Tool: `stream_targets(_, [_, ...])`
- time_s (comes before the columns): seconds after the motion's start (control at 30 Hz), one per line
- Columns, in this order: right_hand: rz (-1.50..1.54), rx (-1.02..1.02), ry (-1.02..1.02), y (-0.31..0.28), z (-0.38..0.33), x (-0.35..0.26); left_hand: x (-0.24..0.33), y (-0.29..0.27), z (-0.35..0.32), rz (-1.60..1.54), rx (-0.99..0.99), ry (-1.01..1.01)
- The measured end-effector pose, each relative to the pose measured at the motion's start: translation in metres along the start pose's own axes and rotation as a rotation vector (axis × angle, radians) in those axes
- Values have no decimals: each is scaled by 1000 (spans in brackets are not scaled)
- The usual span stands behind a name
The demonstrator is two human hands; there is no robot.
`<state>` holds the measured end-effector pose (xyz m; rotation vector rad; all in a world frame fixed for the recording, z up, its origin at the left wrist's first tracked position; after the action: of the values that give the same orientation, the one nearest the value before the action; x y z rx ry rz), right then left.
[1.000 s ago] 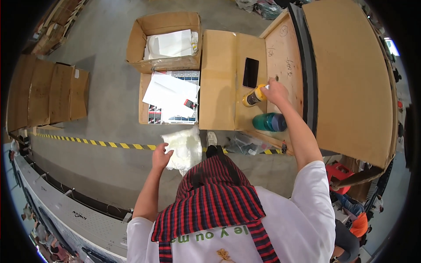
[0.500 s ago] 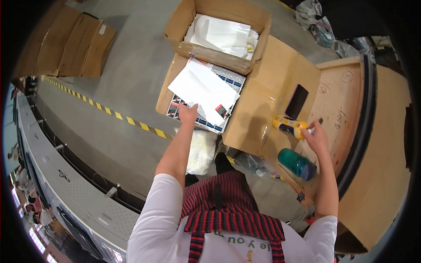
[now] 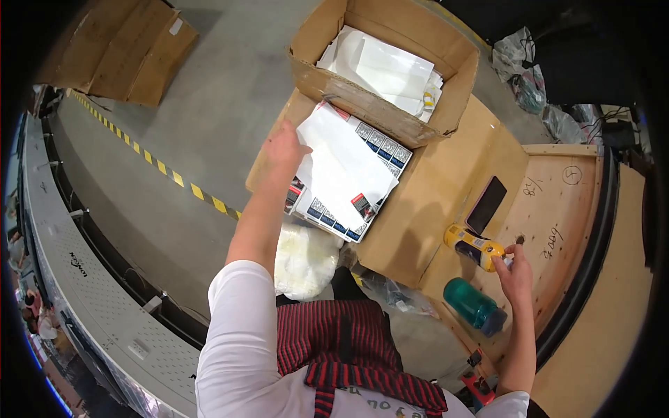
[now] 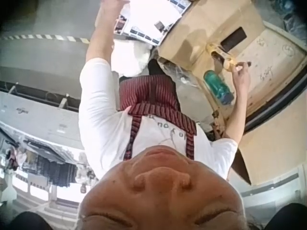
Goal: Applying stickers and labels to treadmills on a factory assembly line.
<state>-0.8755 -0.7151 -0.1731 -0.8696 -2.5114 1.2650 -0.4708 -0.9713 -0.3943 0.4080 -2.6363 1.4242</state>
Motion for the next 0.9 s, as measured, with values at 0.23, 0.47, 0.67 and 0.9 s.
stream_targets(0.23, [-85, 126, -207, -15, -19, -58, -56, 11, -36, -518, -73, 130])
stream_targets(0.47, [526, -44, -374, 19, 47, -120, -223, 28, -231, -1391, 73, -216])
stream_targets(0.67, [145, 243, -415, 35, 84, -190, -320, 59, -399, -1554, 328, -435])
stream_targets(0.9, [347, 374, -287, 39, 130, -142, -349, 71, -482, -1692, 492, -590])
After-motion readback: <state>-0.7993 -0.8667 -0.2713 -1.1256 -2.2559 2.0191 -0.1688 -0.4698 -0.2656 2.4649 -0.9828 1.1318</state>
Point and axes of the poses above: each hand's wrist, its own z-axis towards the middle knuckle, its own y-axis out of the palm, x = y × z, the point moved 6 cm from there along z, towards the middle knuckle, and after that the axes turned 13 degrees about -x, right-handed, at the moved point
